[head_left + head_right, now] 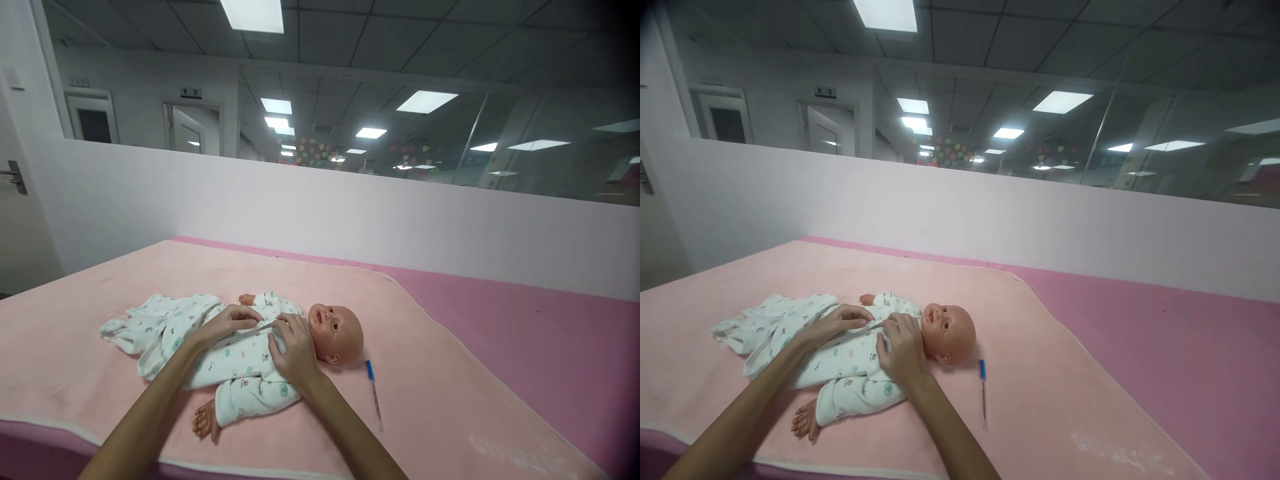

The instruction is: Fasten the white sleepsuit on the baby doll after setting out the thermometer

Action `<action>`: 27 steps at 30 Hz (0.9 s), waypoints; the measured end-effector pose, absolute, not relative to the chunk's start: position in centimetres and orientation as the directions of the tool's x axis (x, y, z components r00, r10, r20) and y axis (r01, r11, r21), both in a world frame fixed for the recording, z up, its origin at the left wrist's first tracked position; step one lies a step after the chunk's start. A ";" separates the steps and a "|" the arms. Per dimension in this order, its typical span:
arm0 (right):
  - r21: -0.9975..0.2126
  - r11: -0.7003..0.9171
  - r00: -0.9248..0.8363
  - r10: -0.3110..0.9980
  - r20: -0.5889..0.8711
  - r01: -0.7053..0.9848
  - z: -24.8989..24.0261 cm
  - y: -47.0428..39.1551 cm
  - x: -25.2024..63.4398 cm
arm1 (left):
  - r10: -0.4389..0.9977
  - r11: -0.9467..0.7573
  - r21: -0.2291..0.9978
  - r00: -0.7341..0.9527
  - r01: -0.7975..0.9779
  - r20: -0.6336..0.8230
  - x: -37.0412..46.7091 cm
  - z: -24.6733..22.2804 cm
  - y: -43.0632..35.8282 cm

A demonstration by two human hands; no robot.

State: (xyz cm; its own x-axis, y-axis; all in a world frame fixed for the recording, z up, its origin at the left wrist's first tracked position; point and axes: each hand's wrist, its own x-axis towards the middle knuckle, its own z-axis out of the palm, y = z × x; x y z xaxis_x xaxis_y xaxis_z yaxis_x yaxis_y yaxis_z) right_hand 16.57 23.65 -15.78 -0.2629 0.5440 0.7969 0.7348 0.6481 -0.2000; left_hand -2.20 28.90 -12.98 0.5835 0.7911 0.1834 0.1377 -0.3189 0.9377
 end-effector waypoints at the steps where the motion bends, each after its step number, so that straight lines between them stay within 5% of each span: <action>1: -0.168 0.660 -0.309 0.542 0.782 0.732 -15.5 23.9 16.2 | 0.780 -0.312 0.942 0.599 0.121 0.181 -2.3 -13.1 28.8; 10: -0.157 0.639 -0.318 0.562 0.764 0.753 -15.6 25.0 14.9 | 0.820 -0.373 0.912 0.522 0.171 0.237 -1.4 -13.6 28.8; 27: -0.340 0.672 -0.177 0.577 0.797 0.658 -16.1 24.9 15.0 | 0.828 -0.395 0.887 0.511 0.239 0.231 -1.6 -13.1 28.4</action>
State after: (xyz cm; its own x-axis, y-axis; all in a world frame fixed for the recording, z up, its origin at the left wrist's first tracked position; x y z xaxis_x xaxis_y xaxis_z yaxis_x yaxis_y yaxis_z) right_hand 15.00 24.92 -16.13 -0.1773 0.5769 0.7973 0.6581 0.6719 -0.3398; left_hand -1.57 28.44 -13.08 0.5111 0.8280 0.2307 0.2387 -0.3945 0.8873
